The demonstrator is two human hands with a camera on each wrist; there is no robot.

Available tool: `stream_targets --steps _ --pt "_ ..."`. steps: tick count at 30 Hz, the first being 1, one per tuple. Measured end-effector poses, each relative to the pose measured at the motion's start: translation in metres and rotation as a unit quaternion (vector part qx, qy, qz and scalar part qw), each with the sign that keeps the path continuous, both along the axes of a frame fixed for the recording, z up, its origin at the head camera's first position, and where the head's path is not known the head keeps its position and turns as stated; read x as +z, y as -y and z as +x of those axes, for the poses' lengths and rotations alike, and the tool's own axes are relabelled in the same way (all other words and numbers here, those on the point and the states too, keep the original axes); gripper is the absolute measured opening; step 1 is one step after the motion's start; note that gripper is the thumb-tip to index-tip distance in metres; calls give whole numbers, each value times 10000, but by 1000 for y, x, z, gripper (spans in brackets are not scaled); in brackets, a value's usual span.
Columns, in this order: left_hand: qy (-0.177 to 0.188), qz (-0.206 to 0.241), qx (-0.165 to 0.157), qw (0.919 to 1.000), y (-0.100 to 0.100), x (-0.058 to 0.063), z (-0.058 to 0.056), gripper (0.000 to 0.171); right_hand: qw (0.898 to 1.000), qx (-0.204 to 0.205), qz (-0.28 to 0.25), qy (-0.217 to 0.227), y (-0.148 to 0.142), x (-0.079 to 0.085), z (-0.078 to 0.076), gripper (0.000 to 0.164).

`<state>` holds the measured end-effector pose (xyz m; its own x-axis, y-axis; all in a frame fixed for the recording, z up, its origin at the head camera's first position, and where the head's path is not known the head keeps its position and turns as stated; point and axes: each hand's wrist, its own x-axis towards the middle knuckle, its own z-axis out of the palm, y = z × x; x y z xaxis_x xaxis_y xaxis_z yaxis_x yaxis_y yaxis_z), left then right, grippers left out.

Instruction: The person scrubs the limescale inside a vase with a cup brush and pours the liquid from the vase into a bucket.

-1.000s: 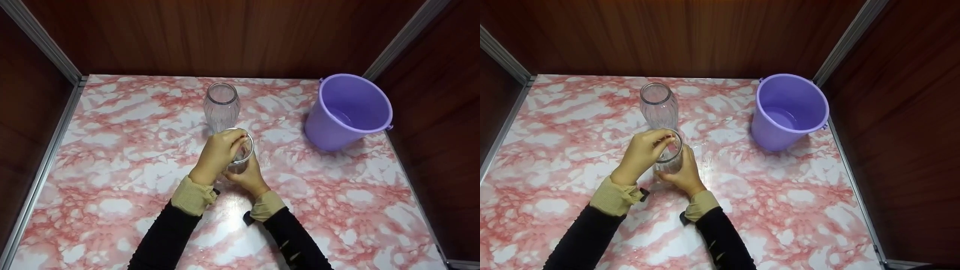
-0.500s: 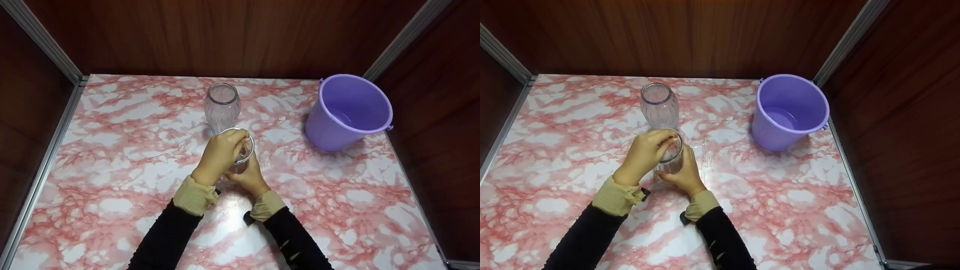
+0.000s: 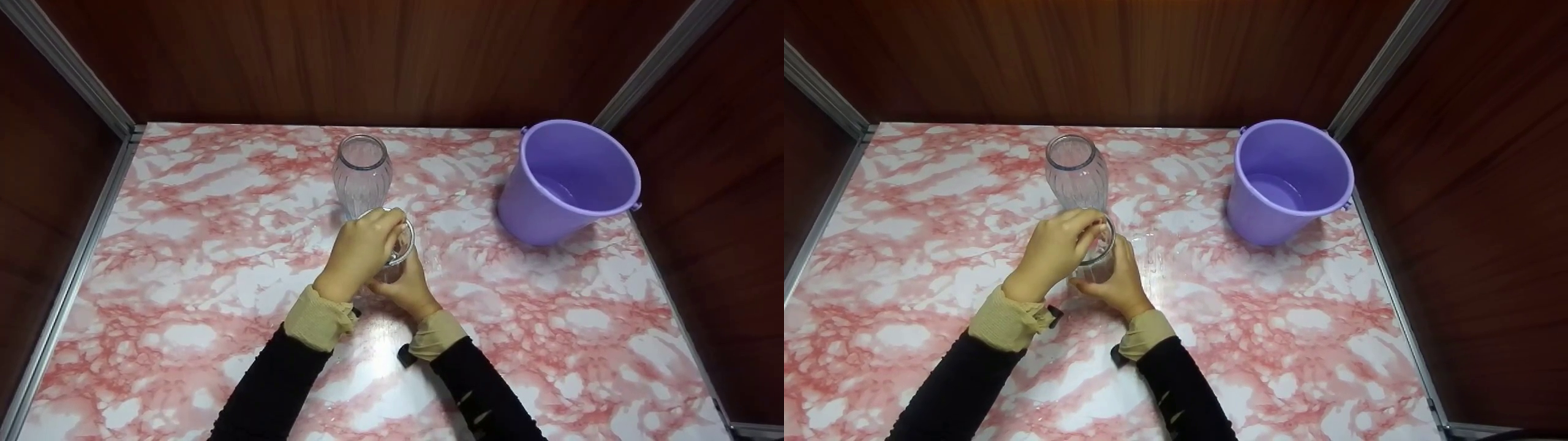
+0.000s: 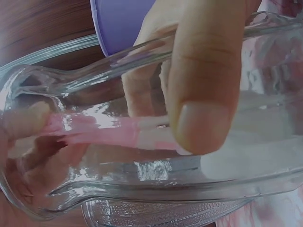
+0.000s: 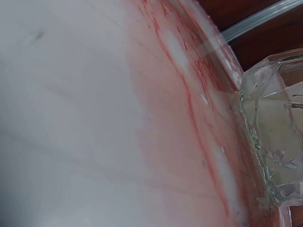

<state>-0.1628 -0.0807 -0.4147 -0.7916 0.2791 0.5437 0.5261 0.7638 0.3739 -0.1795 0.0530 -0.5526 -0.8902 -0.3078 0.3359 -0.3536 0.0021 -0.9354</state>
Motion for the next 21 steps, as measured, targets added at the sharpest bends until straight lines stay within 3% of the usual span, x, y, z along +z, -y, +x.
stream_targets --steps 15,21 --pt "-117 60 -43 9999 1 0 -1 10 9996 -50 63 279 2 2 1 105" --pt "-19 82 -90 9999 1 1 -1 10 9998 -70 152 -128 0 0 0 106"
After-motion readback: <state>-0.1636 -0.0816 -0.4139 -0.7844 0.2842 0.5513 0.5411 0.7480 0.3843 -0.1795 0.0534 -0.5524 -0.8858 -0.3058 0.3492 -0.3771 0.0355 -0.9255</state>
